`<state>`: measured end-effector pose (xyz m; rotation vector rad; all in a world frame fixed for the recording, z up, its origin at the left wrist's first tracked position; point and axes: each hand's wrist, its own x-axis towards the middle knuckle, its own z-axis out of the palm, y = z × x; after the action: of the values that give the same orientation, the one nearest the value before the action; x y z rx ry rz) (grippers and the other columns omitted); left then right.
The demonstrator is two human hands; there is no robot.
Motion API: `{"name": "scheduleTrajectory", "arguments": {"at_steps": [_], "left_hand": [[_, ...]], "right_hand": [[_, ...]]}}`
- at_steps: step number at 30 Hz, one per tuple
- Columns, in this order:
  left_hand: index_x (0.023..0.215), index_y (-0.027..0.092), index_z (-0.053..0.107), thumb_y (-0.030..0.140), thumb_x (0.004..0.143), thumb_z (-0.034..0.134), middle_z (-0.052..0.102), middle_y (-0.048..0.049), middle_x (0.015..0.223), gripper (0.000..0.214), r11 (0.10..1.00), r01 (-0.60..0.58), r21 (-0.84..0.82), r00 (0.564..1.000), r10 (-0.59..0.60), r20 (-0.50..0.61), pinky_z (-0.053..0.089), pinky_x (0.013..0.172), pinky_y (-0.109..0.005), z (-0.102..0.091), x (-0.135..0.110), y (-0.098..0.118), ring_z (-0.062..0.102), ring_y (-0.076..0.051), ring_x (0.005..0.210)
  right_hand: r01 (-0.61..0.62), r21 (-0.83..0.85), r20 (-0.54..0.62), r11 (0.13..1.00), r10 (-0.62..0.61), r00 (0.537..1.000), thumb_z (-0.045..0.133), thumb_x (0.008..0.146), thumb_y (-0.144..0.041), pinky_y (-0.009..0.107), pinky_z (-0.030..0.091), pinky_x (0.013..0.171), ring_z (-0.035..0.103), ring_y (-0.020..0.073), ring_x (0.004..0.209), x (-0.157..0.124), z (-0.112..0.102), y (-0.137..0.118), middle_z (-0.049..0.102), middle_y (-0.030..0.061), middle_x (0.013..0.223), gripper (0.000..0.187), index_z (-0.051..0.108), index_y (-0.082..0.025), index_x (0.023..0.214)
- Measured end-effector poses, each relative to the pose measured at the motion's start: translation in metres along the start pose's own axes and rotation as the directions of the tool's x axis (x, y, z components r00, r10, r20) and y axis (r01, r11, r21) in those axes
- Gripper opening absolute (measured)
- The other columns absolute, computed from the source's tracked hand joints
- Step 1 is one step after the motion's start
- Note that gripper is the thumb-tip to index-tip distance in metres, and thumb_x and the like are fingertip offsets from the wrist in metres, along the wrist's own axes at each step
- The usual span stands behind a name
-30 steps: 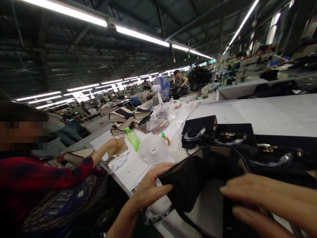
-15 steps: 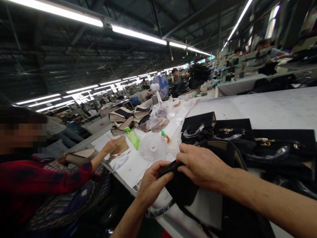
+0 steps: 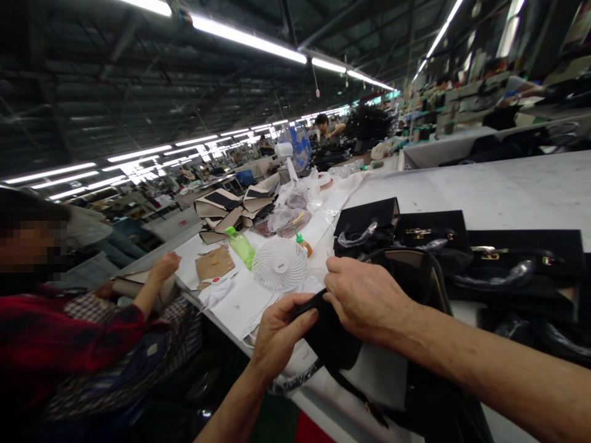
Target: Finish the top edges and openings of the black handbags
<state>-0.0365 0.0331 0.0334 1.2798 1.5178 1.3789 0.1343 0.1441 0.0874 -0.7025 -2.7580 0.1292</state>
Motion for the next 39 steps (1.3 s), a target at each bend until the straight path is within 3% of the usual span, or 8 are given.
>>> {"name": "scheduleTrajectory", "arguments": {"at_steps": [5, 10, 15, 20, 26, 32, 39], "left_hand": [[0.092, 0.017, 0.075, 0.030, 0.087, 0.068, 0.072, -0.0013, 0.082, 0.016, 0.976, -0.095, 0.194, 0.992, 0.110, -0.067, 0.045, 0.074, -0.024, 0.010, -0.001, 0.011, 0.060, -0.015, 0.078], [0.087, 0.018, 0.076, 0.031, 0.091, 0.063, 0.072, -0.0005, 0.076, 0.019, 0.912, -0.147, 0.384, 0.955, 0.232, -0.185, 0.044, 0.069, -0.024, 0.020, 0.001, 0.009, 0.062, -0.014, 0.072], [0.080, 0.019, 0.074, 0.032, 0.092, 0.062, 0.068, 0.0017, 0.067, 0.021, 0.904, -0.153, 0.400, 0.927, 0.271, -0.258, 0.043, 0.064, -0.023, 0.016, 0.006, -0.001, 0.060, -0.013, 0.065], [0.083, 0.020, 0.075, 0.033, 0.090, 0.064, 0.069, 0.0016, 0.069, 0.019, 0.889, -0.171, 0.426, 0.917, 0.302, -0.262, 0.044, 0.065, -0.023, 0.013, 0.009, -0.002, 0.061, -0.013, 0.066], [0.083, 0.019, 0.073, 0.034, 0.091, 0.063, 0.068, 0.0017, 0.069, 0.020, 0.874, -0.175, 0.454, 0.931, 0.297, -0.213, 0.043, 0.064, -0.023, 0.014, 0.005, 0.001, 0.059, -0.013, 0.066], [0.083, 0.019, 0.072, 0.036, 0.092, 0.062, 0.065, 0.0025, 0.067, 0.021, 0.873, -0.159, 0.462, 0.938, 0.279, -0.205, 0.041, 0.061, -0.023, 0.014, 0.006, 0.002, 0.056, -0.012, 0.063], [0.081, 0.019, 0.069, 0.038, 0.092, 0.060, 0.062, 0.0026, 0.065, 0.024, 0.881, -0.135, 0.454, 0.944, 0.254, -0.212, 0.041, 0.062, -0.023, 0.013, 0.005, 0.000, 0.055, -0.012, 0.064]], "right_hand": [[-0.038, -0.015, 0.001, 0.999, 0.038, 0.999, 0.054, 0.094, -0.021, 0.033, 0.040, 0.062, 0.061, 0.0205, 0.078, 0.003, 0.000, -0.005, 0.060, 0.0035, 0.089, 0.020, 0.063, -0.020, 0.077], [-0.030, -0.031, 0.019, 0.999, 0.031, 0.999, 0.058, 0.094, -0.022, 0.033, 0.042, 0.064, 0.062, 0.0214, 0.083, 0.002, -0.004, 0.000, 0.060, 0.0035, 0.090, 0.017, 0.065, -0.020, 0.079], [-0.027, 0.017, 0.056, 1.000, 0.026, 0.998, 0.062, 0.091, -0.020, 0.033, 0.044, 0.072, 0.058, 0.0206, 0.087, -0.014, -0.010, 0.043, 0.056, 0.0037, 0.093, 0.017, 0.066, -0.021, 0.074], [-0.060, 0.106, -0.017, 0.993, 0.062, 0.998, 0.063, 0.093, -0.026, 0.038, 0.045, 0.078, 0.053, 0.0224, 0.089, -0.021, -0.011, 0.076, 0.056, 0.0044, 0.090, 0.026, 0.067, -0.021, 0.068], [-0.072, 0.094, -0.075, 0.993, 0.079, 0.994, 0.069, 0.088, -0.019, 0.038, 0.043, 0.091, 0.053, 0.0242, 0.100, -0.006, -0.012, 0.074, 0.062, 0.0055, 0.101, 0.022, 0.068, -0.019, 0.066], [-0.139, 0.102, -0.045, 0.985, 0.144, 0.989, 0.064, 0.090, -0.017, 0.032, 0.047, 0.079, 0.064, 0.0183, 0.089, 0.000, -0.009, 0.075, 0.069, 0.0018, 0.101, 0.019, 0.067, -0.021, 0.072], [-0.153, 0.060, -0.029, 0.986, 0.155, 0.987, 0.065, 0.090, -0.020, 0.032, 0.047, 0.085, 0.065, 0.0215, 0.098, 0.005, -0.009, 0.073, 0.071, 0.0008, 0.096, 0.023, 0.064, -0.022, 0.067]]}}
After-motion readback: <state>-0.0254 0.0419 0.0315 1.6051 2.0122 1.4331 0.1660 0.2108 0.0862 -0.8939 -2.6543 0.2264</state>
